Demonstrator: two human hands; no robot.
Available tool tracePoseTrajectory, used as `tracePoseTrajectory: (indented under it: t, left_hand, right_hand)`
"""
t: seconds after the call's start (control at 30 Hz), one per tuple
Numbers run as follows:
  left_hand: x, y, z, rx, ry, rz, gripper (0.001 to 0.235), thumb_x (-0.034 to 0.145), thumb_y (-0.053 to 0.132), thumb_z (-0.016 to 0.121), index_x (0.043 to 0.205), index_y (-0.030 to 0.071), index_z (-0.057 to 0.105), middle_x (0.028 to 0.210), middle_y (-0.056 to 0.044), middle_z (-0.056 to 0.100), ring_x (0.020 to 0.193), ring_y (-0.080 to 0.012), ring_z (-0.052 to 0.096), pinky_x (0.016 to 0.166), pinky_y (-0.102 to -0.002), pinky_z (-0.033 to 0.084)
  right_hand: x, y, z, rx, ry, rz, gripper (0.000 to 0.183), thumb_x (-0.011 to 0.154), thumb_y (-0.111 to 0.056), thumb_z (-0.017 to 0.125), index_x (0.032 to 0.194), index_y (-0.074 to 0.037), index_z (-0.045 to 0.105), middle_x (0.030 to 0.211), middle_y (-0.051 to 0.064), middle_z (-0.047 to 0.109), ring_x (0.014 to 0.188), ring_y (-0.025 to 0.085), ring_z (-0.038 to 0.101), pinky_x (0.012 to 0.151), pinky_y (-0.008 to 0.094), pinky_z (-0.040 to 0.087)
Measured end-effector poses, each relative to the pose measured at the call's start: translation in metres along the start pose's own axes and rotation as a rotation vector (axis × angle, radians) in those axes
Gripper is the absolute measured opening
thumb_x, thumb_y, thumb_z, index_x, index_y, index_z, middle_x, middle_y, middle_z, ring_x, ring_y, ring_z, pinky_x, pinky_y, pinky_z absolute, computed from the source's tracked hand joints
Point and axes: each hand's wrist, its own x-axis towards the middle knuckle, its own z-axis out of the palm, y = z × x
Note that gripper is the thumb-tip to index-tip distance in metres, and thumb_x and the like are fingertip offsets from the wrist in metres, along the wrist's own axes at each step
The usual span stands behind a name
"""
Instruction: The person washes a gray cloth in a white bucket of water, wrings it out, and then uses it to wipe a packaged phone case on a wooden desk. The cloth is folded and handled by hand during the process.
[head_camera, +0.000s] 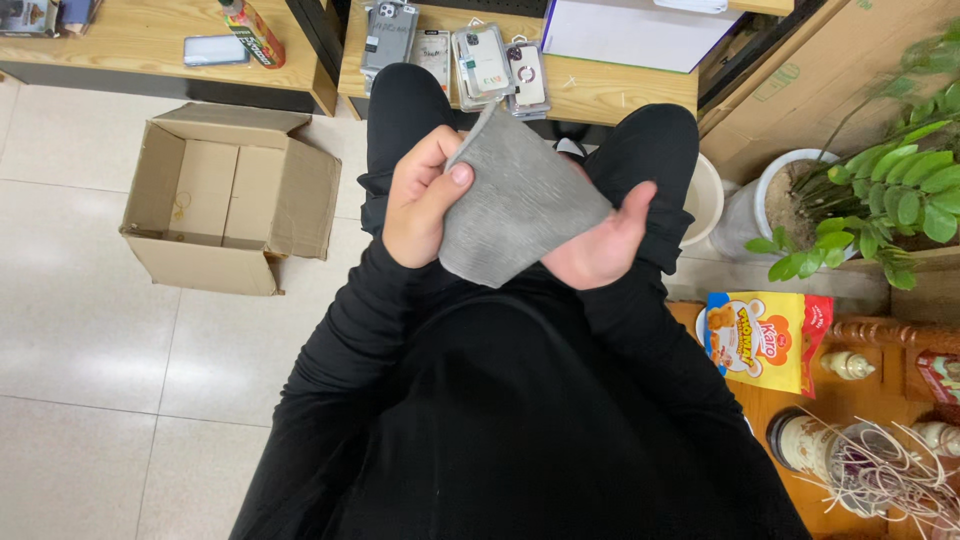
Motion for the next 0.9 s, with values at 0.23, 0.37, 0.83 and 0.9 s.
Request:
tracePoseTrajectory:
  t: [0.23, 0.37, 0.83, 0.9]
  left_hand:
    - [-0.017, -0.041, -0.028, 0.096, 0.129, -0.029, 0.015, 0.102, 0.012, 0.067, 0.096, 0.003, 0.057, 0.074, -0.007, 0.063, 0.063, -0.0099, 0.065, 0.053, -0.02, 0.049]
    - [-0.022, -0.04, -0.022, 0.089, 0.11, 0.055, 0.02, 0.096, 0.015, 0.074, 0.099, 0.0, 0.06, 0.079, -0.012, 0.067, 0.07, -0.0143, 0.068, 0.058, -0.024, 0.051]
    - [-0.006, -0.084, -0.066, 0.27, 0.363, -0.079, 0.032, 0.109, 0.021, 0.064, 0.081, 0.007, 0.065, 0.056, -0.01, 0.062, 0.051, -0.0118, 0.063, 0.044, -0.021, 0.046]
    - [0.003, -0.085, -0.065, 0.265, 0.373, -0.042, 0.033, 0.11, 0.023, 0.062, 0.082, 0.007, 0.065, 0.057, -0.01, 0.062, 0.051, -0.0125, 0.064, 0.043, -0.022, 0.046]
  right_hand:
    - [-0.034, -0.022, -0.042, -0.537, 0.73, 0.158, 0.018, 0.104, -0.01, 0.064, 0.12, -0.003, 0.065, 0.124, 0.016, 0.068, 0.118, 0.03, 0.064, 0.109, 0.057, 0.051]
    - [-0.019, -0.037, -0.035, -0.807, 0.58, 0.126, 0.023, 0.108, -0.012, 0.06, 0.122, 0.005, 0.069, 0.107, 0.02, 0.077, 0.096, 0.025, 0.077, 0.093, 0.049, 0.065]
    - [-0.02, -0.021, -0.07, -0.631, 0.692, 0.215, 0.029, 0.107, -0.023, 0.065, 0.123, 0.0, 0.073, 0.114, 0.019, 0.078, 0.104, 0.028, 0.077, 0.095, 0.049, 0.062]
    - [-0.013, -0.004, -0.045, -0.402, 0.692, 0.253, 0.04, 0.105, -0.035, 0.067, 0.129, -0.003, 0.073, 0.122, 0.019, 0.077, 0.112, 0.033, 0.076, 0.102, 0.056, 0.059]
